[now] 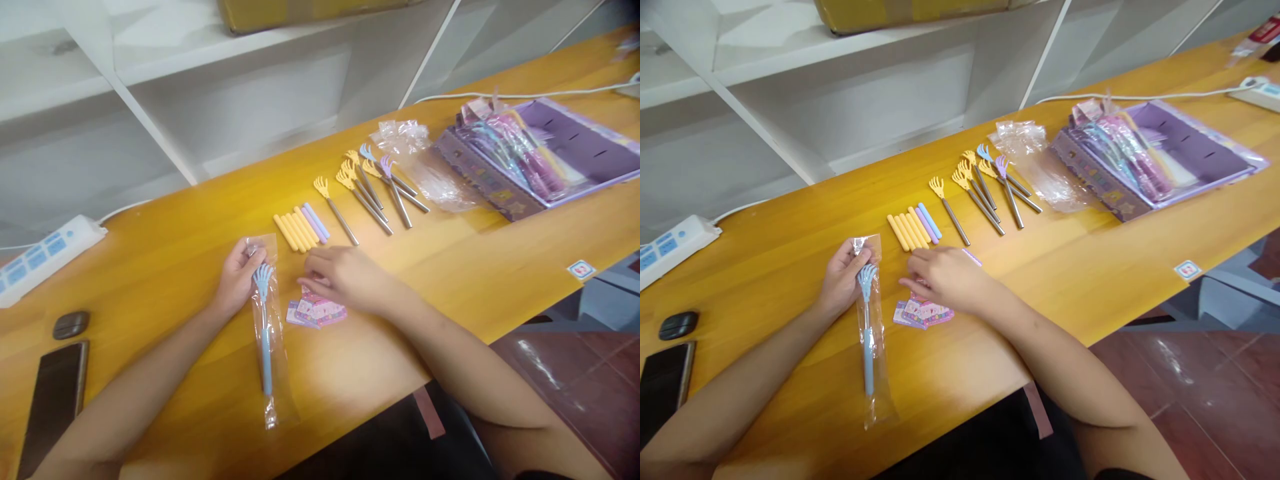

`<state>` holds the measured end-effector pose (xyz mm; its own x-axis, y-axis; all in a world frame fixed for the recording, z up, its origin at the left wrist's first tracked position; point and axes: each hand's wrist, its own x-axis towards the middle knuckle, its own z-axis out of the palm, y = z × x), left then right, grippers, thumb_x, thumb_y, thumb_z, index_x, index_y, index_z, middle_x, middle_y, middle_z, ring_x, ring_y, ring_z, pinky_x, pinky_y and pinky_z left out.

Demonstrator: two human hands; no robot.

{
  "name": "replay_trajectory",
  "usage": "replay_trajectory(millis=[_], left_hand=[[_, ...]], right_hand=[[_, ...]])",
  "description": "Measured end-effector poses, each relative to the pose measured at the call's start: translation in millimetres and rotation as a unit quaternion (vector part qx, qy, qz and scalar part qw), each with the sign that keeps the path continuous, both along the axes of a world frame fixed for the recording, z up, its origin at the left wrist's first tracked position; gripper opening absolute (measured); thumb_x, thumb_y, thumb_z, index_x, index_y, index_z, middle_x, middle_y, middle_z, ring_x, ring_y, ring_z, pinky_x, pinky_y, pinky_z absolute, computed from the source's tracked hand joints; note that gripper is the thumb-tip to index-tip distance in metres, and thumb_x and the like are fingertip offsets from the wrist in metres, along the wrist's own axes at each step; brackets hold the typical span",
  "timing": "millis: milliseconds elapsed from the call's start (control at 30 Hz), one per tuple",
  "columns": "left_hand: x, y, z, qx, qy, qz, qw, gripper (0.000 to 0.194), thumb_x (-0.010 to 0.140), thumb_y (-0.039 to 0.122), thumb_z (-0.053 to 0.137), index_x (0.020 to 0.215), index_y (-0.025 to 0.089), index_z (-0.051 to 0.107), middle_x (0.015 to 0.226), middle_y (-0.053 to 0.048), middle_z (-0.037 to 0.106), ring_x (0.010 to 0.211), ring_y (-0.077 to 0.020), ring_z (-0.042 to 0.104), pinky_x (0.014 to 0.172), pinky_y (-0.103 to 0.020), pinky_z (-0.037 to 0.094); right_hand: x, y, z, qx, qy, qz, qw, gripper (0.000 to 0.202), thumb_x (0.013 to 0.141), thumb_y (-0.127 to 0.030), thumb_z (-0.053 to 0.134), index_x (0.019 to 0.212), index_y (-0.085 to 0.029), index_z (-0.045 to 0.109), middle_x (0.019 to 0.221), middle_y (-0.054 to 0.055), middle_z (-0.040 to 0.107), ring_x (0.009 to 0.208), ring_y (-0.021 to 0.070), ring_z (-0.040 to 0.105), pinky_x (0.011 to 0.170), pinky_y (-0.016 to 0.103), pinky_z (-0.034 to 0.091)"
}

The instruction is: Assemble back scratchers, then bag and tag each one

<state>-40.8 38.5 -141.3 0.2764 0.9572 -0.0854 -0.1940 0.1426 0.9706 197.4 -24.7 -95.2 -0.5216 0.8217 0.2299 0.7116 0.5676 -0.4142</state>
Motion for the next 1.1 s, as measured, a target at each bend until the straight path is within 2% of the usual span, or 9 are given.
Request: replay_trajectory(millis=[133,233,433,533,667,800,933,1033,1100], left_hand=[[0.0,-3.4,2.9,0.051,0.025,-0.01,0.998,0.039,0.091,0.037,0.076,0.126,0.027,0.062,0.08,0.003,0.061,0.073,-0.0126,0.062,0.064,-0.02,0.05],[-0.8,-4.0,4.1,0.06,0.048,-0.004,0.997,0.032,0.093,0.042,0.073,0.118,0.025,0.063,0.076,0.002,0.064,0.067,-0.0127,0.06,0.059,-0.021,0.05],[-2.9,-5.3,1.7,0.055,0.103,0.0,0.993,0.029,0.094,0.048,0.07,0.098,0.021,0.062,0.077,0.001,0.068,0.062,-0.0117,0.062,0.058,-0.021,0.053],[-3.4,-6.0,2.4,0.062,0.125,-0.009,0.99,0.03,0.095,0.048,0.069,0.094,0.019,0.064,0.078,0.0,0.068,0.063,-0.0117,0.064,0.059,-0.022,0.055],[-2.9,-7.8,6.8,0.063,0.139,-0.046,0.987,0.033,0.097,0.049,0.065,0.11,0.018,0.069,0.077,-0.001,0.07,0.064,-0.0134,0.067,0.062,-0.024,0.056],[-2.1,-11.9,9.3,0.053,0.107,-0.084,0.989,0.04,0.1,0.047,0.061,0.13,0.022,0.05,0.083,-0.002,0.075,0.064,-0.0145,0.07,0.064,-0.026,0.057],[-1.7,-17.0,6.5,0.06,0.084,-0.126,0.987,0.036,0.101,0.046,0.062,0.112,0.026,0.034,0.089,-0.001,0.077,0.062,-0.0134,0.07,0.062,-0.025,0.056],[-1.3,-19.6,3.8,0.082,0.067,-0.169,0.98,0.04,0.102,0.045,0.06,0.098,0.028,0.025,0.089,0.001,0.077,0.06,-0.0128,0.07,0.06,-0.025,0.055],[-1.6,-20.2,2.7,0.104,0.067,-0.187,0.975,0.035,0.103,0.044,0.058,0.099,0.028,0.027,0.09,0.001,0.076,0.062,-0.0132,0.07,0.062,-0.026,0.055]], right_hand=[[16.5,6.7,1.1,-0.046,-0.044,-0.048,0.997,0.042,0.086,-0.055,0.079,0.095,-0.016,0.065,0.1,0.007,0.064,0.072,0.0144,0.053,0.064,0.03,0.031],[15.6,5.4,-3.5,-0.096,-0.059,-0.045,0.993,0.043,0.077,-0.046,0.09,0.096,-0.017,0.065,0.101,0.006,0.061,0.073,0.0141,0.053,0.063,0.029,0.031],[12.0,7.7,-8.7,-0.161,-0.009,-0.036,0.986,0.032,0.08,-0.029,0.089,0.087,-0.015,0.061,0.095,0.004,0.06,0.077,0.0133,0.052,0.066,0.027,0.033],[9.6,7.5,-7.1,-0.158,0.037,-0.032,0.986,0.019,0.09,-0.023,0.079,0.087,-0.016,0.062,0.087,0.002,0.062,0.076,0.0126,0.052,0.067,0.026,0.034],[-1.2,5.5,-6.9,-0.118,0.181,-0.093,0.972,0.015,0.099,-0.029,0.07,0.092,-0.017,0.064,0.081,0.0,0.064,0.07,0.0108,0.052,0.067,0.025,0.036],[-12.6,3.5,-11.5,-0.066,0.294,-0.172,0.938,0.023,0.097,-0.04,0.071,0.094,-0.018,0.065,0.07,-0.003,0.056,0.059,0.0093,0.043,0.059,0.025,0.033],[-16.6,2.3,-14.9,-0.064,0.326,-0.182,0.926,0.021,0.098,-0.039,0.068,0.097,-0.019,0.061,0.064,-0.005,0.051,0.055,0.009,0.044,0.055,0.024,0.035],[-17.2,2.9,-16.9,-0.06,0.338,-0.155,0.926,0.014,0.1,-0.032,0.064,0.102,-0.019,0.059,0.075,-0.002,0.059,0.062,0.0096,0.056,0.06,0.023,0.044],[-17.2,4.0,-18.3,-0.047,0.336,-0.137,0.931,0.01,0.101,-0.028,0.061,0.102,-0.019,0.058,0.085,0.001,0.063,0.069,0.0102,0.062,0.064,0.023,0.049]])
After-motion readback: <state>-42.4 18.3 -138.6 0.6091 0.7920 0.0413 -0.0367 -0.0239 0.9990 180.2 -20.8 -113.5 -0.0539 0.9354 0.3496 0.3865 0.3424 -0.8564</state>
